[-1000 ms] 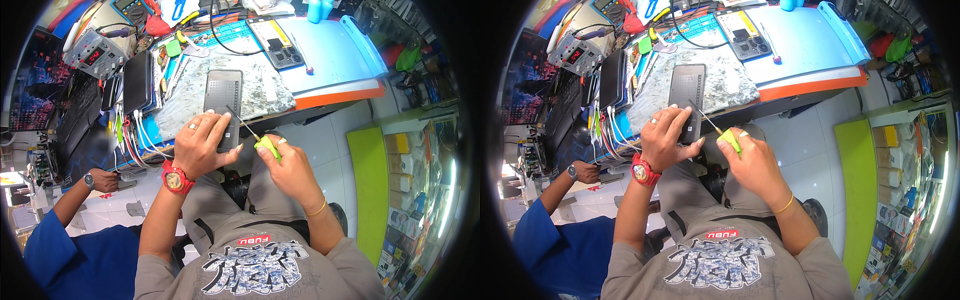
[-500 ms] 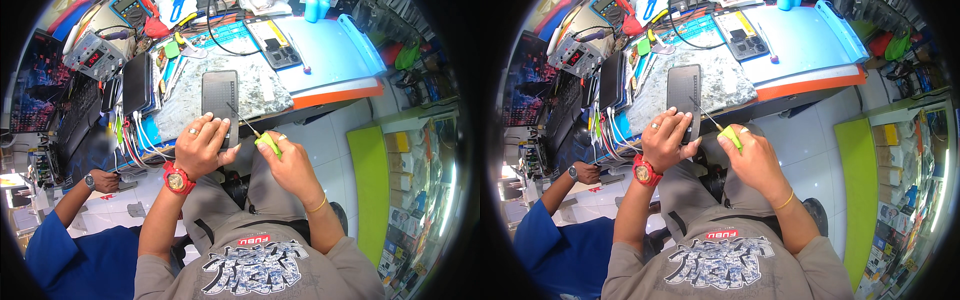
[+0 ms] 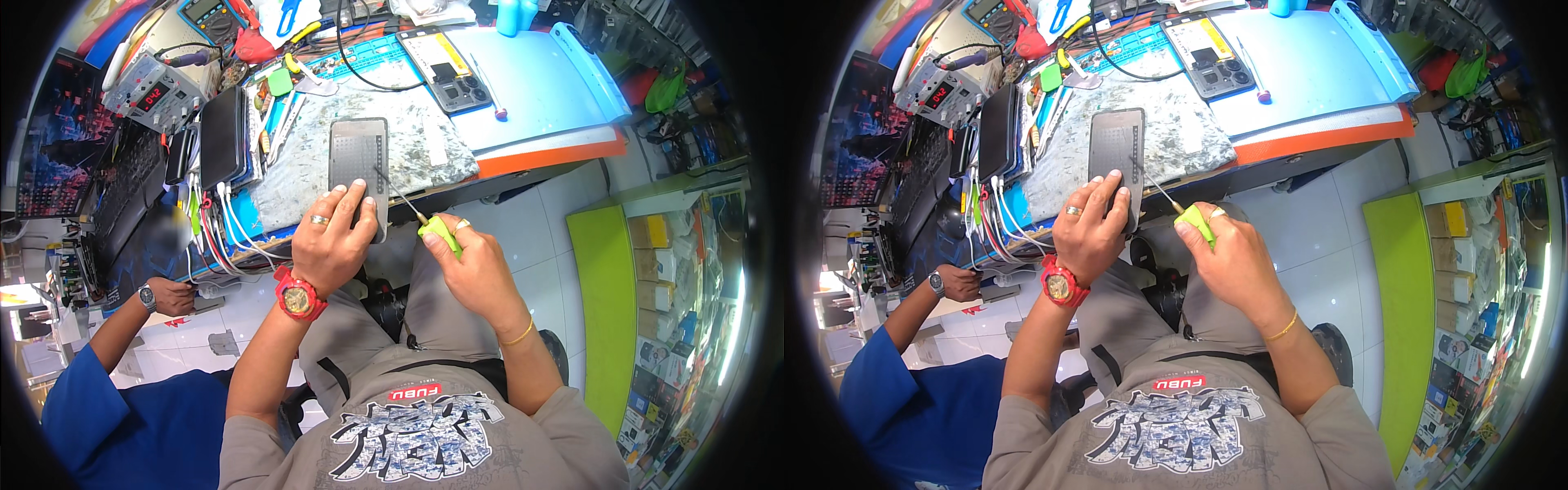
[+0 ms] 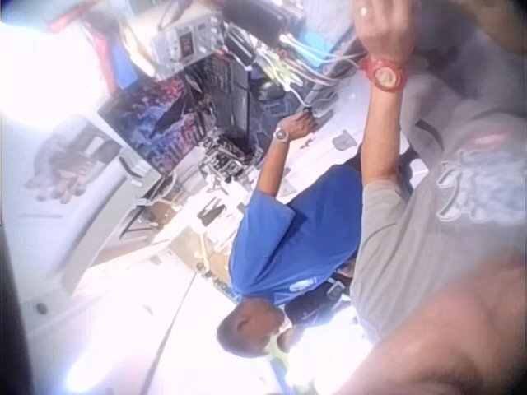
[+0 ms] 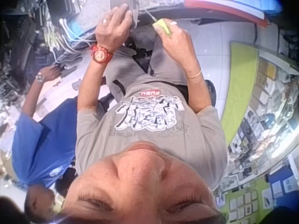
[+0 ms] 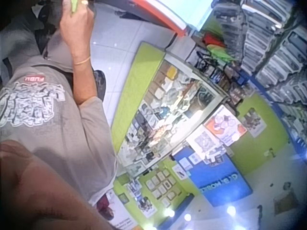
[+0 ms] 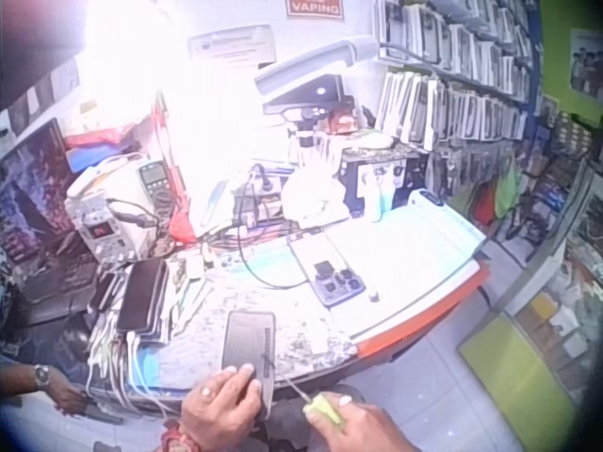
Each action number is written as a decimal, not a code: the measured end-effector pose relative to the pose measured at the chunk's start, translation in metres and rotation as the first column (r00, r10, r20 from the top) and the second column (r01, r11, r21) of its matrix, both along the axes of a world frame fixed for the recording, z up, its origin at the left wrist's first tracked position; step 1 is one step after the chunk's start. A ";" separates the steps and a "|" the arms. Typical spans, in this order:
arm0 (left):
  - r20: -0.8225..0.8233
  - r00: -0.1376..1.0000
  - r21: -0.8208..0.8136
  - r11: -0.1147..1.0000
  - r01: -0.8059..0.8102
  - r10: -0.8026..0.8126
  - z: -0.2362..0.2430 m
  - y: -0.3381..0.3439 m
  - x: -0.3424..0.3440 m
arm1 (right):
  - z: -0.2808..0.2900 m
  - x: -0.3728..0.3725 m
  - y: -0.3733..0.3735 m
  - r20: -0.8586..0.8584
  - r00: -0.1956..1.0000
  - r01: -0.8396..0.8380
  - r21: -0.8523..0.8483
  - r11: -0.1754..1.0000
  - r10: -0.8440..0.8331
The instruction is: The person prying the back cover off a mobile phone using a tool and subsequently disconnecting a white cable from an electronic device by hand.
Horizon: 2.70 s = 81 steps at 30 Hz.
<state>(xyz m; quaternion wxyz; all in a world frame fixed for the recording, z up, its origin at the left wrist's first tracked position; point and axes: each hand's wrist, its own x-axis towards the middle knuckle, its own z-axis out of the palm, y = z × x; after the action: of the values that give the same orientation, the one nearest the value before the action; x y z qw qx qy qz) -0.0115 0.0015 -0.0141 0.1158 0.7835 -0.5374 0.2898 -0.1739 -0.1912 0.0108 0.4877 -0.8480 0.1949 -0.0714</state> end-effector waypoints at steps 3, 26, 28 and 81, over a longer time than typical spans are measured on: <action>-0.002 1.000 0.004 1.000 -0.008 0.008 0.000 0.000 -0.002 | -0.001 -0.001 0.000 0.013 1.000 -0.012 -0.030 0.999 0.012; -0.023 1.000 -0.003 1.000 -0.018 0.018 0.000 0.001 -0.008 | -0.004 0.001 0.001 0.025 1.000 -0.008 -0.030 1.000 0.009; -0.022 1.000 -0.005 1.000 -0.020 0.020 -0.001 0.002 -0.008 | -0.003 0.001 0.002 0.015 1.000 -0.008 -0.022 1.000 0.008; -0.071 0.997 -0.030 1.000 -0.010 0.008 -0.002 0.006 -0.017 | -0.008 0.000 0.005 0.037 0.999 0.003 -0.025 1.000 -0.002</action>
<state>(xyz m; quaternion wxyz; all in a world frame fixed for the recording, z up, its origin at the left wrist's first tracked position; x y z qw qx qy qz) -0.0282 0.0070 -0.0158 0.1452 0.7940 -0.5248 0.2704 -0.1739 -0.1864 0.0024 0.4803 -0.8523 0.1861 -0.0903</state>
